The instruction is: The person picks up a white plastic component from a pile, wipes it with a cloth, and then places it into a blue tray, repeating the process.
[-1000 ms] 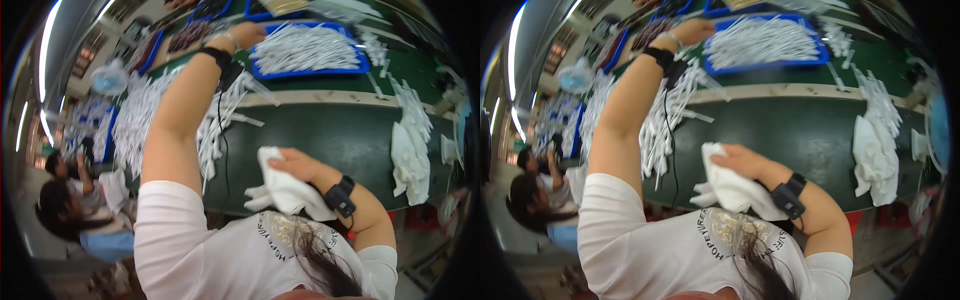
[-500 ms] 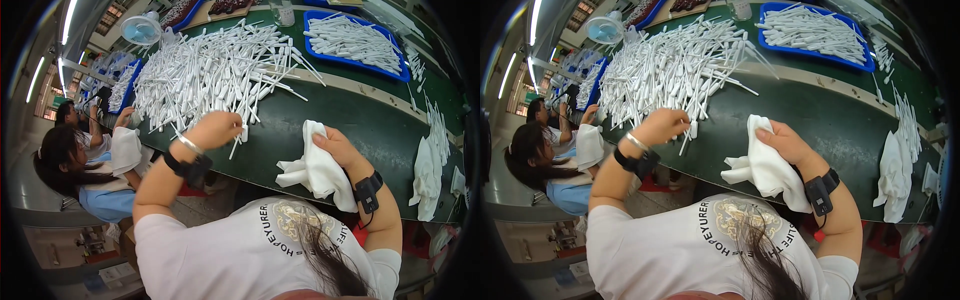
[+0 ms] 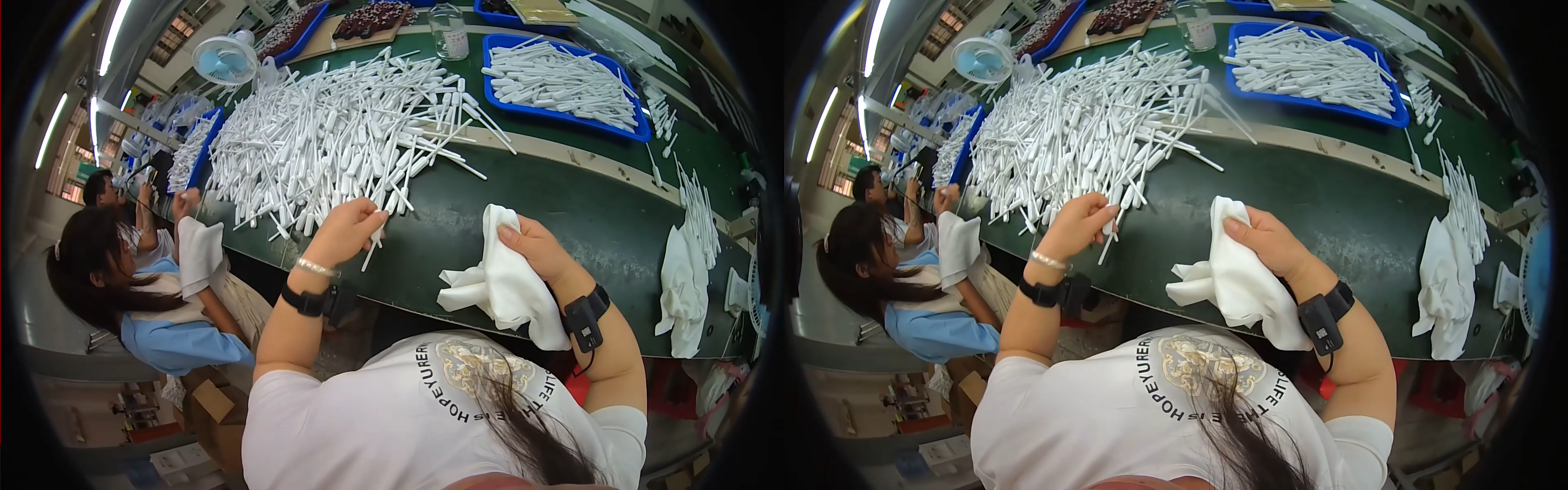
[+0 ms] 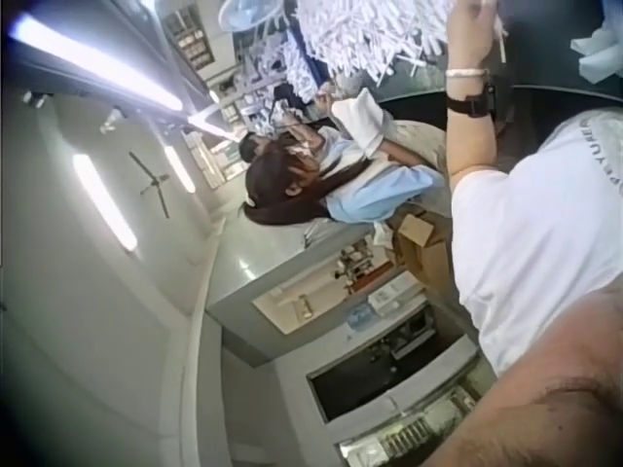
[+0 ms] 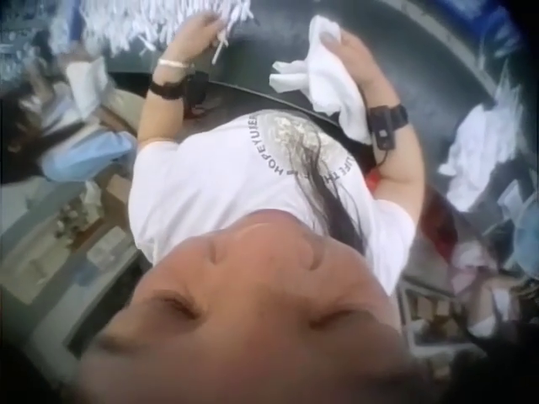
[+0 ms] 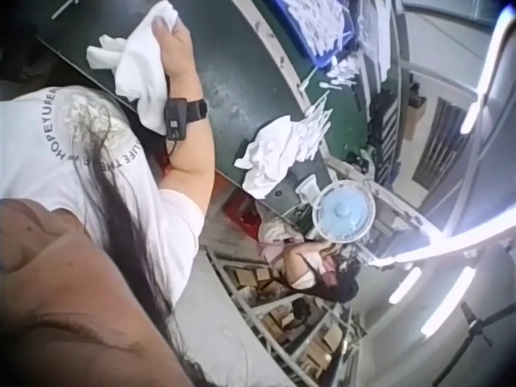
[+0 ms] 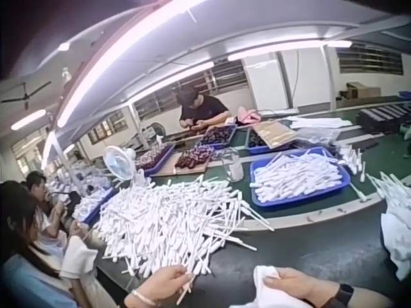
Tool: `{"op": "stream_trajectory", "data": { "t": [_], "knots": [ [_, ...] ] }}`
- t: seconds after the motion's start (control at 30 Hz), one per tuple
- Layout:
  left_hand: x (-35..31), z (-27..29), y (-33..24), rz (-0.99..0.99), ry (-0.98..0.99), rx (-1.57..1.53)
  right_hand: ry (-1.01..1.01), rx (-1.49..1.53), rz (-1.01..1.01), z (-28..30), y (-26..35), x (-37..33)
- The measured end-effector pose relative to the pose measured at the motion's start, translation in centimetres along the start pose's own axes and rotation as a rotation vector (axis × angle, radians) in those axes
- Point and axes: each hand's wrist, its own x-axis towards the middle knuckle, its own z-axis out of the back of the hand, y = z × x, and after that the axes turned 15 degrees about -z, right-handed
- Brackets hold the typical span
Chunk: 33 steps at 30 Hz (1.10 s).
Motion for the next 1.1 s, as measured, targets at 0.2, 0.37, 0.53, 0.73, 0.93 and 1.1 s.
{"op": "stream_trajectory", "data": {
  "t": [0.2, 0.37, 0.53, 0.73, 0.93, 1.1],
  "knots": [
    [-2.0, -7.3, -2.9, -0.030, 0.265, -0.753, -0.045, 0.179, 0.053, 0.4, -0.4, 0.2],
    [-1.3, -9.5, -2.8, 0.002, 0.278, -0.880, -0.002, 0.197, 0.057, -0.1, -0.5, 0.3],
    [-1.5, -8.6, -4.2, -0.115, 0.201, -0.982, 0.028, 0.319, 0.096, -0.1, -0.1, -0.2],
    [-0.7, -9.3, -3.1, -0.061, 0.089, -1.123, 0.150, 0.492, 0.089, -0.3, -0.2, 0.0],
    [-0.3, -10.3, -1.7, -0.092, 0.003, -1.055, 0.178, 0.373, -0.028, -0.5, -0.4, -0.2],
    [-0.2, -12.9, -2.8, -0.163, -0.046, -0.798, -0.021, 0.228, 0.004, -1.3, -1.3, 0.2]
  ]
}}
